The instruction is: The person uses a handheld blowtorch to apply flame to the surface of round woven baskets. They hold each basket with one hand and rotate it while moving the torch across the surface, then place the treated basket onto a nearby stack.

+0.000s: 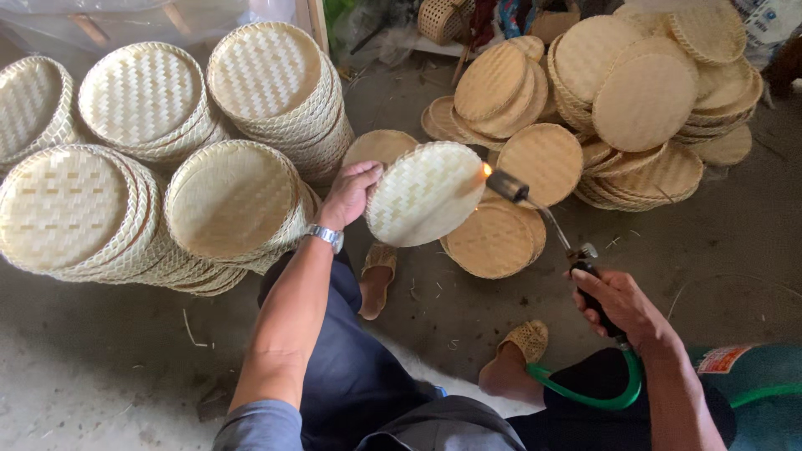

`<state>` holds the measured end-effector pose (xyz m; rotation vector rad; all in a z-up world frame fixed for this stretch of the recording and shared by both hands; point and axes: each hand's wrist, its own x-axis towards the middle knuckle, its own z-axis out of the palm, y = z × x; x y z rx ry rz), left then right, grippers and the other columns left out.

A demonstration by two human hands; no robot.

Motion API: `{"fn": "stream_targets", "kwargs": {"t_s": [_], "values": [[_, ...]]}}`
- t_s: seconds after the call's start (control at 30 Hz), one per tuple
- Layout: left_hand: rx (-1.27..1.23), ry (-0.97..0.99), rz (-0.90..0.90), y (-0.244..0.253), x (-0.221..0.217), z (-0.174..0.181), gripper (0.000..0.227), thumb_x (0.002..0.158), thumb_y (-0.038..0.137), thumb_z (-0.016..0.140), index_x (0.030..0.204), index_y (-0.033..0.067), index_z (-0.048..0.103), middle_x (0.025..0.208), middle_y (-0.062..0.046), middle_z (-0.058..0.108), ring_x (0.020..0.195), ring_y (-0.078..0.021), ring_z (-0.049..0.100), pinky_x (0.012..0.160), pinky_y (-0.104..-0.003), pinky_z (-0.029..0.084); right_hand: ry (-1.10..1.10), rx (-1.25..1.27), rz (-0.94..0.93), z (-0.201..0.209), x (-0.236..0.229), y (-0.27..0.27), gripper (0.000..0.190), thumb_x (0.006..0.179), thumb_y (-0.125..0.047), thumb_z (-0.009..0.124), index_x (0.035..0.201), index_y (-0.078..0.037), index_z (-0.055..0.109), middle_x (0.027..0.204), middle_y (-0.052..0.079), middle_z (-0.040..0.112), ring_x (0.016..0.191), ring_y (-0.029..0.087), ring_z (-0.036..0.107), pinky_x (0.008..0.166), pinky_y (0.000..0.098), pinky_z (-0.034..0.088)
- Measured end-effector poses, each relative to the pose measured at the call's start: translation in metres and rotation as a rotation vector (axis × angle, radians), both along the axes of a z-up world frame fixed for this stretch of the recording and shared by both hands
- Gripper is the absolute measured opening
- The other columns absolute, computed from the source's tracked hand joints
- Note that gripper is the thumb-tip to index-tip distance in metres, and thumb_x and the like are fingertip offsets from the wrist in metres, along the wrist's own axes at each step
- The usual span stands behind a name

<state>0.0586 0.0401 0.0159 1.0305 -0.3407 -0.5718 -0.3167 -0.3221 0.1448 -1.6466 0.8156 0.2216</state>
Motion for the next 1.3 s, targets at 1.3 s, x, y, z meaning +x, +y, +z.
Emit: {"fn": "stream_targets", "kwargs": {"t_s": [1.3], "values": [[1.150,-1.182,0.430,-0.061,-0.002,-0.146,0.027,0.086,0.000,0.065,0.111,0.0080,0.073,0.098,-0.011,0.066,0.100,-0.0336,0.060,0.093,-0.047,0.050,-0.043,-0.051,-0.187,-0.029,0.046,-0.050,0.037,0.107,-0.025,0.056,0.126,0.005,0.063,0.078,0.011,0.058,0.057,0.014,0.048,0.042,0.0324,0.038]]}}
